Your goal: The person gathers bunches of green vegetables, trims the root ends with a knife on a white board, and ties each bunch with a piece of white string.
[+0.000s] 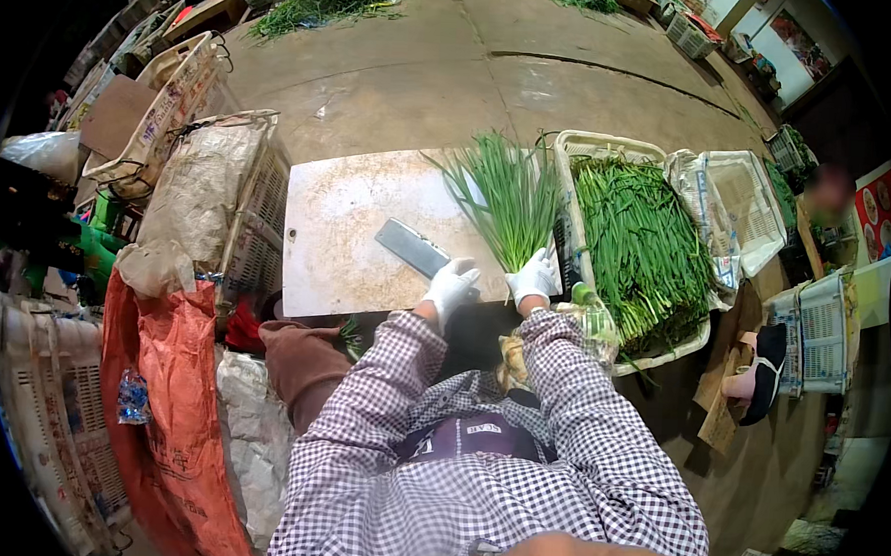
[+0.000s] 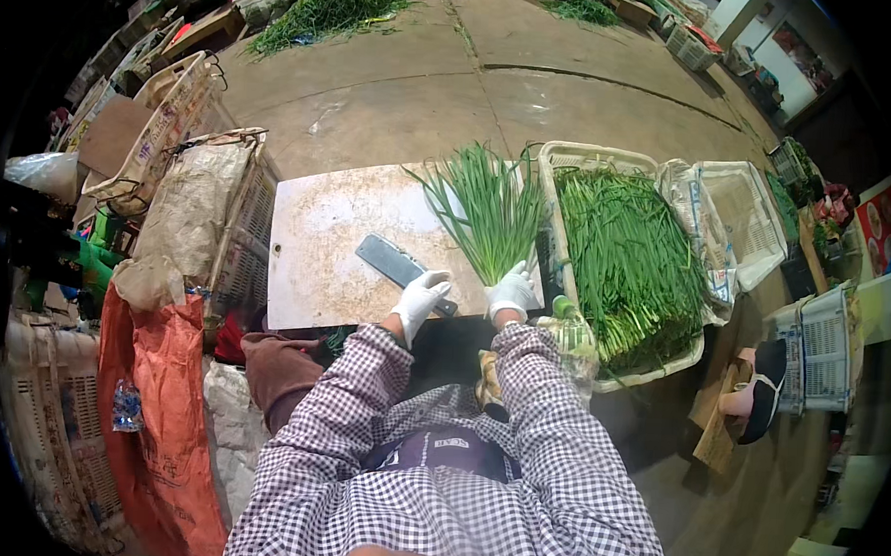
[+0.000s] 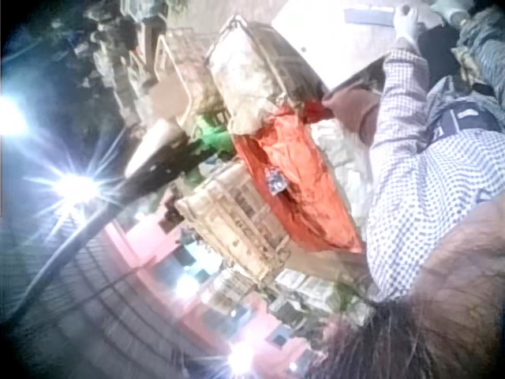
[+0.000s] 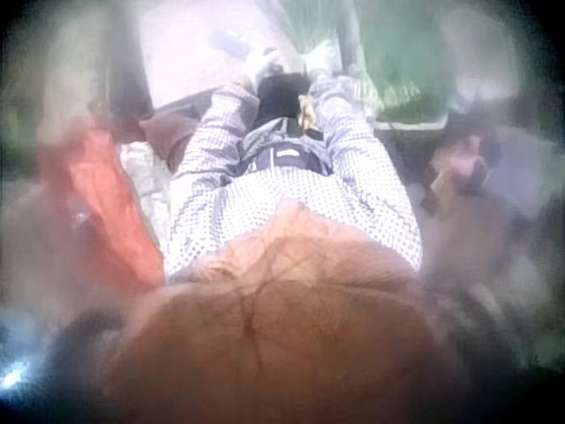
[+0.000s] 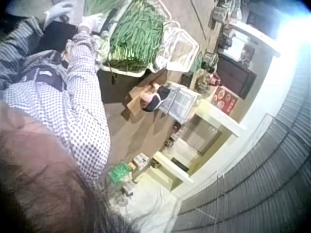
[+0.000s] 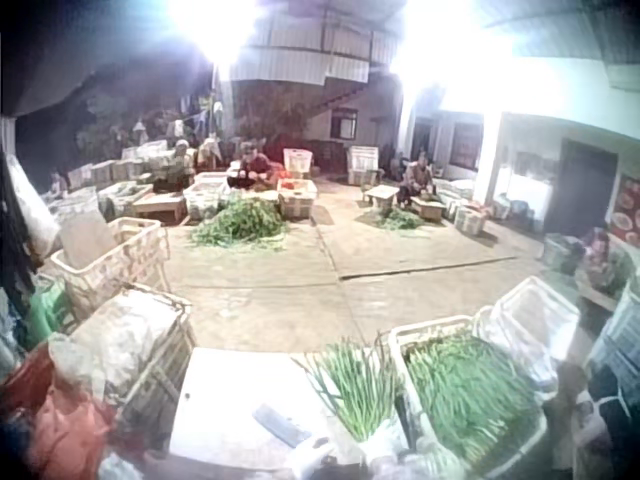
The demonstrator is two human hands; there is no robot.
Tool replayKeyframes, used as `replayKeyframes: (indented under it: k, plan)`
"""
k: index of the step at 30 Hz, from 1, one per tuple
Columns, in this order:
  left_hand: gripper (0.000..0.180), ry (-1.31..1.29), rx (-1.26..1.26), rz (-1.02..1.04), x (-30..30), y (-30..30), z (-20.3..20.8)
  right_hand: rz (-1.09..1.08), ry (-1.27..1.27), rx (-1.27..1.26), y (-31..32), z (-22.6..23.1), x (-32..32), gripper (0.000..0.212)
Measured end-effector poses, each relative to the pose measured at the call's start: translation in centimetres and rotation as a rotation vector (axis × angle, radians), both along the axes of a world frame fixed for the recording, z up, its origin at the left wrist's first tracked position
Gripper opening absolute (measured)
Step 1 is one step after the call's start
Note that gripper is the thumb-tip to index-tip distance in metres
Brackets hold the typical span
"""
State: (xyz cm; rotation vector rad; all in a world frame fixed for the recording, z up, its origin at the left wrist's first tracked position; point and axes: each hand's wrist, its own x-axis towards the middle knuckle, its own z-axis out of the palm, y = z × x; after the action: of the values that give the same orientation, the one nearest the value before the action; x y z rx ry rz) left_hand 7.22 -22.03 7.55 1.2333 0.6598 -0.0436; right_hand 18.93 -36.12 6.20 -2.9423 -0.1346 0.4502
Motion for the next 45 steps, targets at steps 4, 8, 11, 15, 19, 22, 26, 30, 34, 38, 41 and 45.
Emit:
replayKeyframes:
  k: [4,8,11,15,19,22,26,30,34,38,41,45]
  plan:
    - [0.04,0.101,0.252,-0.14,5.3,-2.8,-6.3,-0.072,-0.093,0.048,-1.9,-6.0,3.3,0.052]
    - [0.037,0.122,0.147,-0.192,8.0,-2.5,-9.3,-0.089,0.08,0.163,-1.2,-5.0,4.0,0.045]
    - [0.032,0.069,0.289,-0.31,9.9,-3.5,-14.2,-0.128,0.327,0.467,-3.3,-6.7,6.4,0.044]
    - [0.024,0.163,-0.133,-0.188,13.0,-4.9,-16.5,-0.123,0.247,0.546,-7.0,-10.6,9.0,0.042]
    - [0.019,0.117,-0.217,0.028,12.5,-3.0,-21.5,-0.038,0.094,0.274,-2.4,-4.2,6.1,0.048]
    - [0.015,0.222,-0.221,-0.018,11.8,-4.2,-16.0,-0.091,0.005,0.051,-2.2,-4.8,4.8,0.038]
    - [0.011,0.191,-0.237,-0.005,11.9,-4.1,-15.3,-0.054,0.01,0.079,-2.0,-3.6,5.0,0.038]
    - [0.012,0.193,-0.119,-0.003,12.1,-4.4,-16.1,0.047,-0.177,0.04,-2.6,-4.1,5.3,0.034]
    - [0.013,0.154,-0.26,0.082,12.4,-6.1,-18.0,-0.033,-0.102,-0.023,-2.1,-5.0,5.6,0.029]
    - [0.017,0.139,-0.495,0.055,12.5,-5.1,-15.5,-0.069,-0.063,0.071,-2.2,-5.0,6.1,0.029]
    - [0.025,0.222,-0.505,-0.089,12.3,-4.7,-8.4,-0.128,0.481,0.72,-5.7,-8.2,7.4,0.023]
    - [0.038,0.018,-0.811,-0.024,13.4,-3.0,-4.9,-0.1,0.762,0.922,-4.8,-1.2,3.1,0.025]
